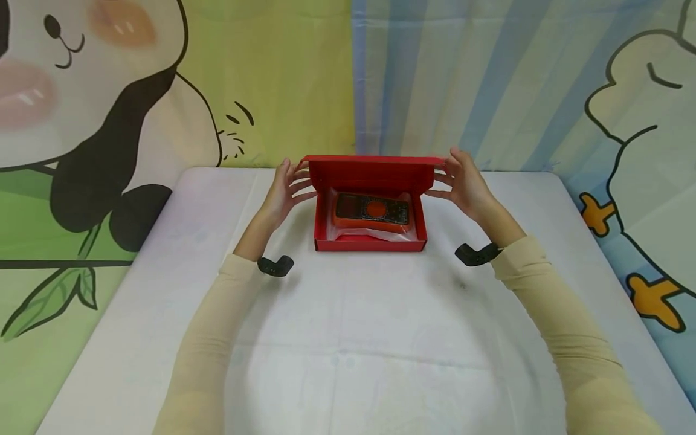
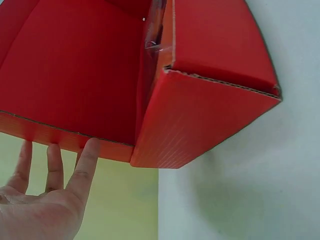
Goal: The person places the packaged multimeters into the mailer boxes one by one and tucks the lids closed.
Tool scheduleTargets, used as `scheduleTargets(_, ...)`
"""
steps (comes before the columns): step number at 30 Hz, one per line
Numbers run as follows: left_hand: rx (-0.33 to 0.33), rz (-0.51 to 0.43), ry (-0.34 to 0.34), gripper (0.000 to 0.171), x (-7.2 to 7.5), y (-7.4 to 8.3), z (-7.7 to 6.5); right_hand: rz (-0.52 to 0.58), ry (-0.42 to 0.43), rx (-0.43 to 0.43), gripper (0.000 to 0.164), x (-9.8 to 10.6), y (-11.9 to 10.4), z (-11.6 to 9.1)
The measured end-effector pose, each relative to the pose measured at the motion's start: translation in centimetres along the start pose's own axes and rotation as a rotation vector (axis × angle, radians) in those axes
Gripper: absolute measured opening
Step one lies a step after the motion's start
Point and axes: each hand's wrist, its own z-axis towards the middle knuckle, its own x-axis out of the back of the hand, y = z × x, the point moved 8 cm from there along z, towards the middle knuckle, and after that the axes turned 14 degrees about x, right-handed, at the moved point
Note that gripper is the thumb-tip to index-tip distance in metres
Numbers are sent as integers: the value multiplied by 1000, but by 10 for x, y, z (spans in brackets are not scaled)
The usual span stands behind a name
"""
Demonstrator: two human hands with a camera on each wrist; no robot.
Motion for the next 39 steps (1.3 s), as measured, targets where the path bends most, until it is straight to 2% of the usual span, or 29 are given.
scheduleTargets(5, -3, -8, 8, 55, 1, -3, 0, 5, -15, -2, 50, 0, 2, -2)
scheduleTargets(12, -6, -39, 11, 42, 0, -7, -6, -6, -28, -28, 53, -1, 8, -4)
scheduleTargets(17, -13, -59, -8, 41, -2, -9, -12, 12, -2, -31, 49, 0, 9, -7)
scheduleTargets(20, -29, -39, -26, 47, -3, -9, -15, 19, 11, -29, 45, 0, 9, -9)
scheduleTargets(23, -42, -14, -43, 52, -4, -9, -19, 13, 13, -36, 47, -1, 9, -11)
scheduleTargets(29, -24, 65, -67, 61, -7, -6, -27, 9, -12, -29, 55, -2, 8, -17)
scheduleTargets(32, -25, 112, -85, 63, -9, -4, -32, 25, -36, -8, 54, -4, 7, -20)
scheduleTargets(39, -29, 214, -69, 62, -10, -3, -37, 87, -72, 41, 37, -6, 1, -28)
